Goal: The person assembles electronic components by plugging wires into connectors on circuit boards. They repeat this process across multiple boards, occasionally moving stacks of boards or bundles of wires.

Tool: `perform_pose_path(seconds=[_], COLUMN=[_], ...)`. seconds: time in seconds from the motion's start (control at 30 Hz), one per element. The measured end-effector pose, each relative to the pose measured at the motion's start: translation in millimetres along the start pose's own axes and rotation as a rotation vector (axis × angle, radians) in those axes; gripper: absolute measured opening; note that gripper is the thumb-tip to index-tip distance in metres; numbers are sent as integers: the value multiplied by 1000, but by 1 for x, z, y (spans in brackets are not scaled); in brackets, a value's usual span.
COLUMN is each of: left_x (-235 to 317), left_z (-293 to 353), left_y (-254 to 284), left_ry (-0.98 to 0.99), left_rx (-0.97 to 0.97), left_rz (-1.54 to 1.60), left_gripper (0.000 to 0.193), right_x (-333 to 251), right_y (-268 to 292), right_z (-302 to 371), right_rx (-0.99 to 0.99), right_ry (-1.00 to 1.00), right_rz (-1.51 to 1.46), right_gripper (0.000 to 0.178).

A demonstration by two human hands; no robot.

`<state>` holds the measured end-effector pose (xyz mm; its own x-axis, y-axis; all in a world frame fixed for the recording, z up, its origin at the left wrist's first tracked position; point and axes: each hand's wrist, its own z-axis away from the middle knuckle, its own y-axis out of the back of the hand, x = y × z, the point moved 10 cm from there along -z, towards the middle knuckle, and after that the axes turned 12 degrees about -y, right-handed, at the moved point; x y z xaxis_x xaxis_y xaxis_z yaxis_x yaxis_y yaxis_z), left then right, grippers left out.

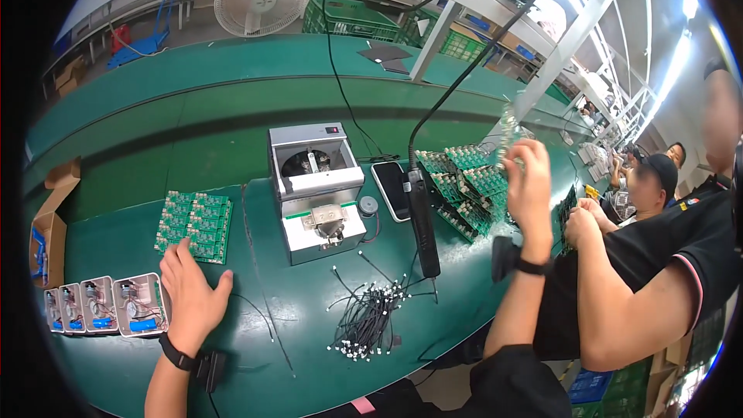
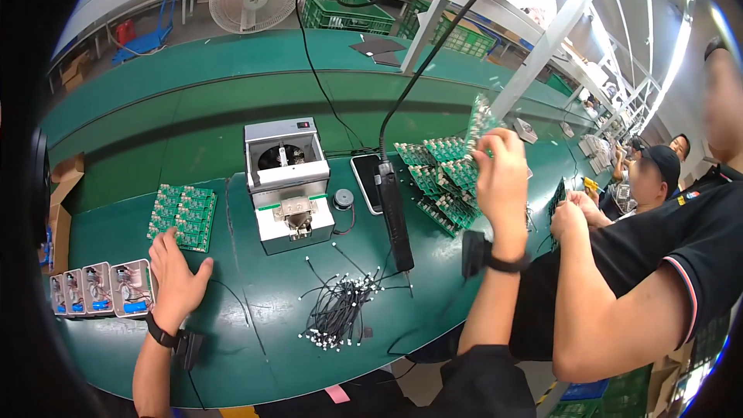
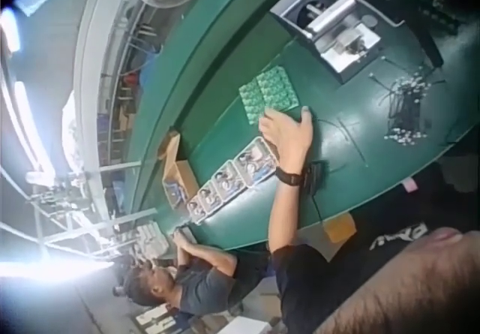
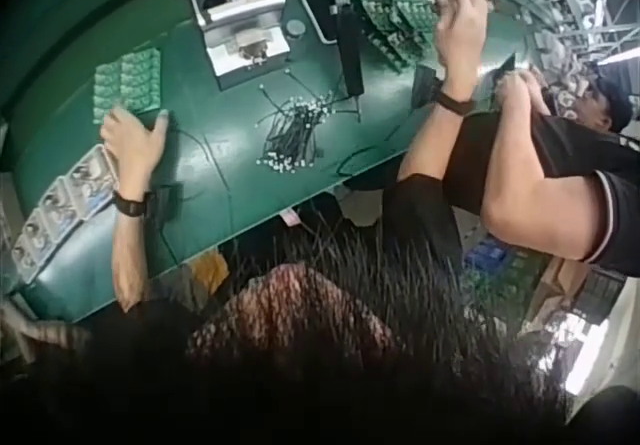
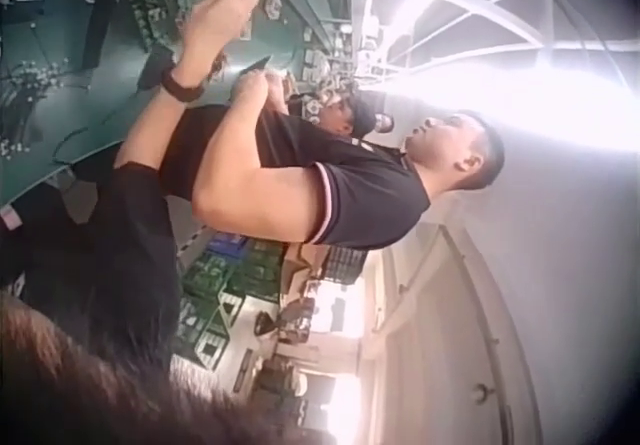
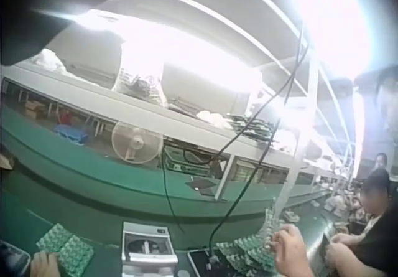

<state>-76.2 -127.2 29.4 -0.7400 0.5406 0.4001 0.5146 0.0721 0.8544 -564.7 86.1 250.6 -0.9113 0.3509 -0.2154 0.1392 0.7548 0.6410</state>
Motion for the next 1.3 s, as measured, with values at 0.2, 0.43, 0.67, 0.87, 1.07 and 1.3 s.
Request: perform_pose_path(seconds=[0.2, 0.43, 0.67, 0.87, 1.07, 1.3], left_x=[-24, -59, -25, -8, 57, 65], left_z=[-44, -54, -73, -59, -5, 102], left_y=[-10, -15, 0, 55, 97, 62], left_ry=[83, 272, 378, 210, -187, -168], left_rx=[8, -112, -260, -108, -160, -538], left_rz=[-257, -244, -188, -365, -264, -61], left_gripper=[120, 140, 137, 135, 131, 129], right_x=[90, -40, -137, -118, -162, -271], right_y=[-100, -28, -71, -122, -134, -133], right_z=[31, 72, 172, 181, 188, 219], right_rx=[-430, -434, -1031, -1018, -972, -1261], right_ry=[-162, -187, -40, -154, 119, 461], right_rz=[55, -383, -524, -384, -378, -547], right_gripper=[12, 24, 23, 25, 24, 24])
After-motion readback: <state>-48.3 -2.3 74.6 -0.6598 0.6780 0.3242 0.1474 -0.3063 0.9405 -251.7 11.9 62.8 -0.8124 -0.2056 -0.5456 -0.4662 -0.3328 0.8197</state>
